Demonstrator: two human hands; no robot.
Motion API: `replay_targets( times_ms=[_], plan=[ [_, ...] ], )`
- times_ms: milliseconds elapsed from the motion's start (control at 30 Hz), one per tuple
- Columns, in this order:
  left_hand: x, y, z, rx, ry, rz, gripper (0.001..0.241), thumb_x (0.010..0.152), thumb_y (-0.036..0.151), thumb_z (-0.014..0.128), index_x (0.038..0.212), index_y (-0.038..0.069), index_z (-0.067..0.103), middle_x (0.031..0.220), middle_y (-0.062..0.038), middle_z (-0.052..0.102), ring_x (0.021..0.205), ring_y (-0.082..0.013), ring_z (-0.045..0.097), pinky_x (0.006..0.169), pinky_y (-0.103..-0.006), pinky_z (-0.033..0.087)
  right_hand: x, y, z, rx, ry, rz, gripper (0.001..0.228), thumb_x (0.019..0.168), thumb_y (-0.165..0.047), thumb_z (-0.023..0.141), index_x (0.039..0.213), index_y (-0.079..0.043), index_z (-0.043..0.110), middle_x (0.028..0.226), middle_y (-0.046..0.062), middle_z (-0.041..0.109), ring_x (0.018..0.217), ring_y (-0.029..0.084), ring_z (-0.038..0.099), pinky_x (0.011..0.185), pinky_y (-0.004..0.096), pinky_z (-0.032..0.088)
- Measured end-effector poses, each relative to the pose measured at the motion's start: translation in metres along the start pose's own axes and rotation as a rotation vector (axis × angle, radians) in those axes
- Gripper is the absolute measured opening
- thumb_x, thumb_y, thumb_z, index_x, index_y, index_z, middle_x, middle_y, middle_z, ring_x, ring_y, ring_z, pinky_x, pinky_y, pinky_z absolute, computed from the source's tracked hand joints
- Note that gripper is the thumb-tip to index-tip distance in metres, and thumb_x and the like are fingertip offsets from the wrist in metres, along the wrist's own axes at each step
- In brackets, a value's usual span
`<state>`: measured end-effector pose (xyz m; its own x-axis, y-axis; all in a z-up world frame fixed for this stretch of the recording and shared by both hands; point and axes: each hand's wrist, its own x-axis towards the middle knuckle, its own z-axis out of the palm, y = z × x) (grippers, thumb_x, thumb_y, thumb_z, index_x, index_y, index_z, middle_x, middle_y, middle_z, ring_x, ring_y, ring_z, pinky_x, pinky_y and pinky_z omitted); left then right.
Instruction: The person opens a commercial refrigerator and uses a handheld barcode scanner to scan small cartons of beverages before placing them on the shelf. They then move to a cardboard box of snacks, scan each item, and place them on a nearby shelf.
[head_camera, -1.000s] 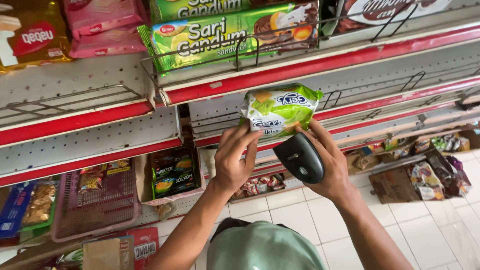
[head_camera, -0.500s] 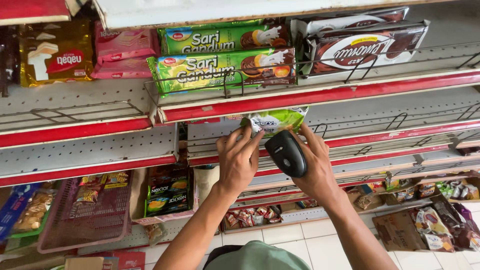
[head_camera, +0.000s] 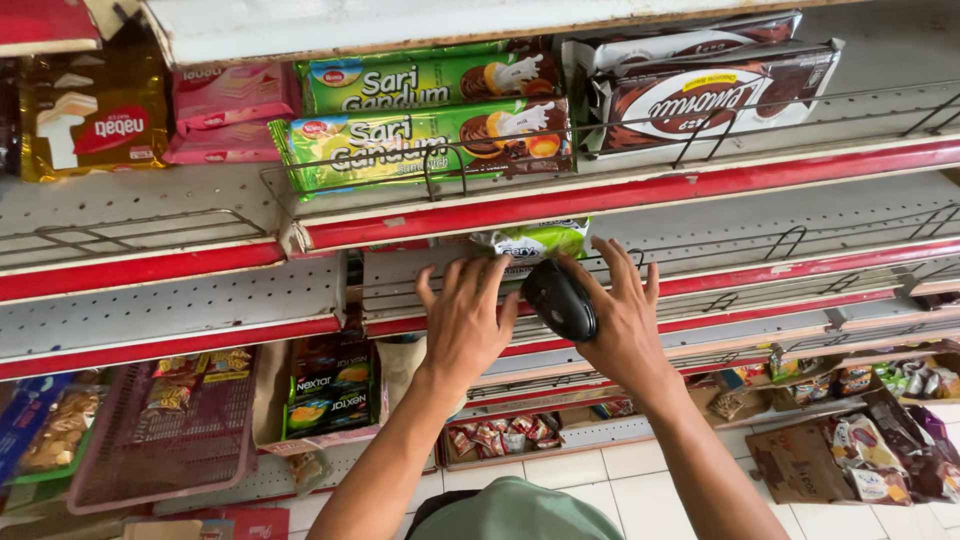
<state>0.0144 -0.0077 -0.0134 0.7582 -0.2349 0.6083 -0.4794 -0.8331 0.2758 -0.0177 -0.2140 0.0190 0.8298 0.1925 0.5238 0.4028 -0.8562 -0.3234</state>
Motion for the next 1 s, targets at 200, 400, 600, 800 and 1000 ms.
replay_targets(
  times_ms=[200, 400, 600, 800, 1000],
  plan=[
    [0.009, 0.002, -0.006, -0.006, -0.001, 0.025, 0.049, 0.085, 0.023, 0.076, 0.131, 0.012, 0.061, 0.127, -0.012, 0.066, 0.122, -0.0359, 0.056, 0.109, -0.0653, 0.022, -0.012, -0.006, 0.011, 0.043, 0.116, -0.054, 0.084, 0.067, -0.014, 0.083, 0.146, -0.015, 0.056, 0.160, 0.026, 0.029, 0.149, 0.048, 0.026, 0.116, 0.072, 0.014],
    [-0.022, -0.005, -0.030, -0.229, 0.196, 0.146, 0.035, 0.091, 0.012, 0.076, 0.124, 0.008, 0.066, 0.133, -0.018, 0.060, 0.130, -0.0391, 0.053, 0.115, -0.0553, 0.036, -0.058, -0.016, 0.037, 0.308, 0.071, 0.028, 0.052, 0.077, -0.009, 0.083, 0.125, -0.004, 0.065, 0.134, 0.015, 0.064, 0.116, 0.034, 0.067, 0.097, 0.041, 0.055],
    [-0.136, -0.033, -0.043, -0.475, 0.227, -0.077, 0.010, 0.095, 0.000, 0.070, 0.104, 0.003, 0.067, 0.108, -0.011, 0.071, 0.110, -0.0308, 0.067, 0.097, -0.0406, 0.053, -0.096, -0.047, 0.098, 0.771, -0.308, -0.014, 0.032, 0.083, -0.011, 0.086, 0.110, -0.005, 0.071, 0.100, 0.012, 0.076, 0.087, 0.021, 0.076, 0.080, 0.032, 0.059],
    [-0.291, -0.067, -0.059, -0.495, 0.240, -0.608, 0.006, 0.101, 0.005, 0.063, 0.100, 0.000, 0.066, 0.096, -0.013, 0.072, 0.088, -0.0273, 0.072, 0.079, -0.0363, 0.056, -0.141, -0.142, 0.182, 1.116, -0.721, 0.187, 0.031, 0.086, -0.017, 0.082, 0.110, -0.002, 0.069, 0.095, 0.006, 0.073, 0.083, 0.011, 0.065, 0.075, 0.032, 0.055],
    [-0.444, -0.117, -0.123, -0.377, 0.339, -0.967, 0.014, 0.101, 0.013, 0.063, 0.095, 0.000, 0.066, 0.090, -0.013, 0.072, 0.081, -0.0258, 0.071, 0.073, -0.0353, 0.056, -0.192, -0.258, 0.271, 0.890, -1.139, 0.111, 0.027, 0.087, -0.024, 0.081, 0.093, -0.001, 0.070, 0.076, 0.004, 0.069, 0.067, 0.013, 0.064, 0.063, 0.031, 0.053]
  ],
)
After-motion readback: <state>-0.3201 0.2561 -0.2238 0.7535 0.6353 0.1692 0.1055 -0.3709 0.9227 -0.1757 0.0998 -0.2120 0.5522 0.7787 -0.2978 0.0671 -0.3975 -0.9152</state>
